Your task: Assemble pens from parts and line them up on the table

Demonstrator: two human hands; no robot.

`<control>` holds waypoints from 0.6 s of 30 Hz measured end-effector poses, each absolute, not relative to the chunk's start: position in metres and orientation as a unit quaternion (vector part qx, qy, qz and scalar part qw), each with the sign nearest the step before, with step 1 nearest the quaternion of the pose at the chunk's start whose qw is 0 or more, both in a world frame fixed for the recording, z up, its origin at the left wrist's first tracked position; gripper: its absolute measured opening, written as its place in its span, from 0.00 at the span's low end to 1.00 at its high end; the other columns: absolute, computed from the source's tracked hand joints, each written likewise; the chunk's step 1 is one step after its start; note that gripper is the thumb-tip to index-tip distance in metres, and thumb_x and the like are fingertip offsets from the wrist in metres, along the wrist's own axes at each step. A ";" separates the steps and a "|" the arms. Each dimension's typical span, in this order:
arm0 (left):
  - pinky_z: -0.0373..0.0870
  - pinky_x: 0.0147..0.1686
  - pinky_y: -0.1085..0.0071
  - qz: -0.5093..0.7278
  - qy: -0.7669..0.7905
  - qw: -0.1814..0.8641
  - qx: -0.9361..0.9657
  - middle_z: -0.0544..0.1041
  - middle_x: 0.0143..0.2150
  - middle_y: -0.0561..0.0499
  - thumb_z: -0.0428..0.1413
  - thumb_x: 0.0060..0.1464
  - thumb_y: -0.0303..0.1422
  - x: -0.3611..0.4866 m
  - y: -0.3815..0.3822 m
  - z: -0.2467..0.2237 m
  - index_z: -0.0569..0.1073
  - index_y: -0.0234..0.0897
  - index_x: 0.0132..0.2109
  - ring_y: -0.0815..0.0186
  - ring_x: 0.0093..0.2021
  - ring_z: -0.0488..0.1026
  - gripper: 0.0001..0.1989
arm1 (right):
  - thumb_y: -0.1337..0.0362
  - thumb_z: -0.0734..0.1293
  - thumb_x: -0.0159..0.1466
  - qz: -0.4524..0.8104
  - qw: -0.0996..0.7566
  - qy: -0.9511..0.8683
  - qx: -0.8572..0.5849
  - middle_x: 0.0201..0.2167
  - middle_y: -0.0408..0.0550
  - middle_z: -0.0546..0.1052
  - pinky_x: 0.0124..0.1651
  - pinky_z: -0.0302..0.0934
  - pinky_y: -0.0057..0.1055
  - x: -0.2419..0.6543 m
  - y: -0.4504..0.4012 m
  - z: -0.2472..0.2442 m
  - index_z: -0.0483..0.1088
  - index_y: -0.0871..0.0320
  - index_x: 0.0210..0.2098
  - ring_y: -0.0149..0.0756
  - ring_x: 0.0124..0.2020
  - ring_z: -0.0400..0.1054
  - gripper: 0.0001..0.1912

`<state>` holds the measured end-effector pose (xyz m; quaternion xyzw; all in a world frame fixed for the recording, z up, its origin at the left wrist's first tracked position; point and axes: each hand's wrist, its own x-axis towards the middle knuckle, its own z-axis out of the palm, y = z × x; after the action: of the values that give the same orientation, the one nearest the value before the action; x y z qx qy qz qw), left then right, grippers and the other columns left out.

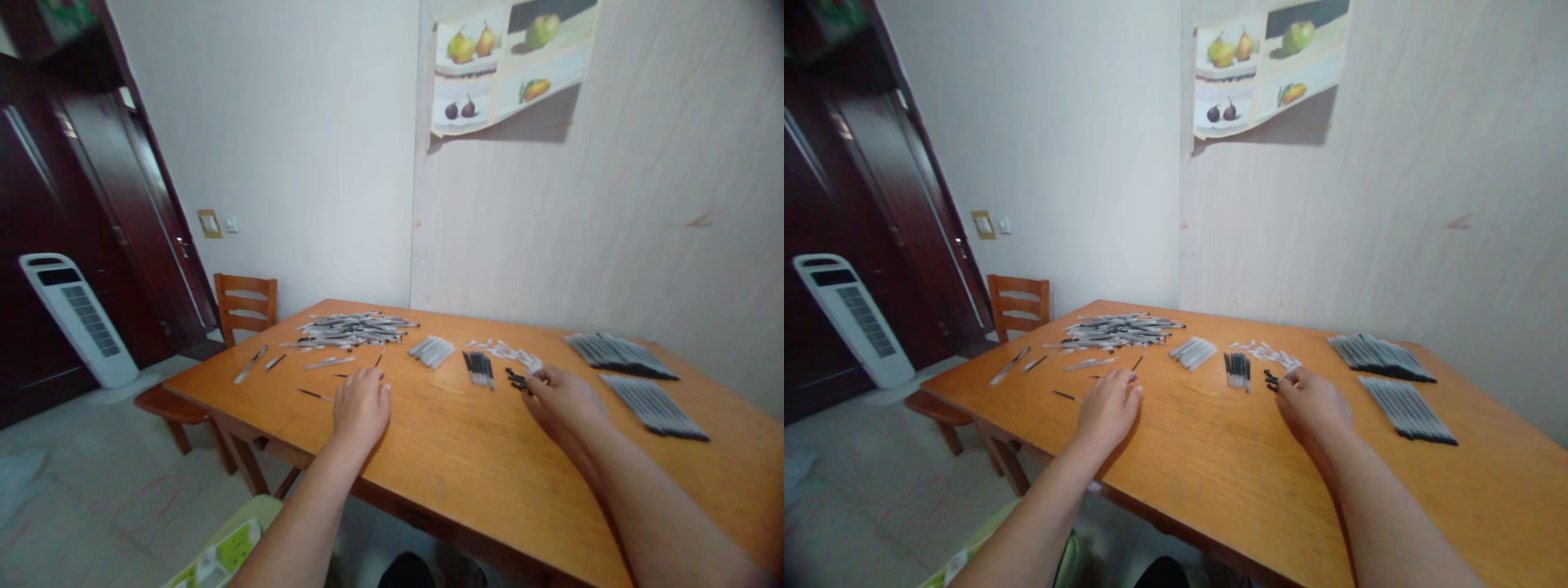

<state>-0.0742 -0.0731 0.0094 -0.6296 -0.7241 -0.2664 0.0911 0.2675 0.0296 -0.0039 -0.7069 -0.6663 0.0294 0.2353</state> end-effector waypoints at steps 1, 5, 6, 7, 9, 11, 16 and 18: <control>0.62 0.47 0.61 -0.238 -0.751 0.115 -0.605 0.75 0.47 0.43 0.49 0.60 0.37 -0.083 -0.080 0.011 0.72 0.40 0.48 0.55 0.49 0.69 0.13 | 0.48 0.62 0.60 0.032 0.233 -0.668 -0.706 0.30 0.53 0.77 0.28 0.51 0.30 0.266 0.029 -0.004 0.76 0.54 0.35 0.41 0.30 0.69 0.18; 0.63 0.46 0.55 -0.144 -0.824 0.142 -0.530 0.74 0.48 0.40 0.48 0.59 0.43 -0.110 -0.101 0.011 0.72 0.39 0.49 0.49 0.48 0.69 0.18 | 0.48 0.61 0.61 0.035 0.232 -0.674 -0.701 0.32 0.53 0.77 0.28 0.51 0.30 0.260 0.027 -0.002 0.76 0.54 0.35 0.42 0.31 0.70 0.18; 0.63 0.45 0.56 -0.129 -0.827 0.135 -0.530 0.74 0.48 0.40 0.48 0.59 0.44 -0.115 -0.103 0.010 0.73 0.38 0.46 0.49 0.47 0.70 0.18 | 0.48 0.61 0.61 0.037 0.233 -0.675 -0.699 0.31 0.53 0.77 0.28 0.51 0.30 0.259 0.026 -0.001 0.75 0.54 0.35 0.42 0.31 0.70 0.18; 0.63 0.45 0.57 -0.120 -0.823 0.130 -0.540 0.74 0.47 0.40 0.47 0.59 0.45 -0.117 -0.104 0.008 0.74 0.38 0.44 0.50 0.46 0.70 0.18 | 0.49 0.61 0.61 0.038 0.233 -0.675 -0.699 0.31 0.52 0.77 0.28 0.51 0.30 0.257 0.025 0.000 0.75 0.54 0.34 0.41 0.32 0.70 0.18; 0.63 0.45 0.59 -0.115 -0.805 0.125 -0.569 0.74 0.45 0.40 0.46 0.60 0.44 -0.119 -0.101 0.004 0.75 0.37 0.42 0.52 0.45 0.70 0.19 | 0.49 0.61 0.61 0.037 0.236 -0.678 -0.695 0.31 0.52 0.77 0.28 0.51 0.30 0.255 0.023 0.001 0.75 0.53 0.34 0.41 0.32 0.70 0.17; 0.64 0.46 0.60 -0.122 -0.785 0.118 -0.595 0.75 0.44 0.40 0.46 0.61 0.43 -0.116 -0.093 0.001 0.75 0.37 0.41 0.53 0.45 0.70 0.18 | 0.49 0.61 0.61 0.034 0.238 -0.679 -0.694 0.31 0.52 0.77 0.28 0.51 0.29 0.254 0.021 0.002 0.75 0.53 0.33 0.41 0.33 0.70 0.17; 0.65 0.48 0.62 -0.138 -0.756 0.105 -0.631 0.75 0.45 0.40 0.49 0.59 0.40 -0.109 -0.062 -0.002 0.76 0.36 0.41 0.56 0.46 0.71 0.15 | 0.49 0.62 0.61 0.039 0.239 -0.678 -0.694 0.30 0.51 0.77 0.28 0.50 0.29 0.256 0.022 0.000 0.75 0.53 0.32 0.40 0.31 0.69 0.16; 0.66 0.48 0.62 -0.138 -0.750 0.098 -0.639 0.75 0.45 0.40 0.50 0.58 0.39 -0.108 -0.049 -0.001 0.77 0.36 0.41 0.55 0.46 0.72 0.14 | 0.49 0.62 0.61 0.037 0.242 -0.679 -0.692 0.30 0.51 0.77 0.28 0.50 0.29 0.256 0.023 -0.002 0.75 0.53 0.33 0.40 0.31 0.69 0.16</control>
<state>-0.1080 -0.0487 -0.0005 -0.6391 -0.7502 -0.1383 0.0982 0.2563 0.0234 -0.0020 -0.6924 -0.6788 0.0372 0.2416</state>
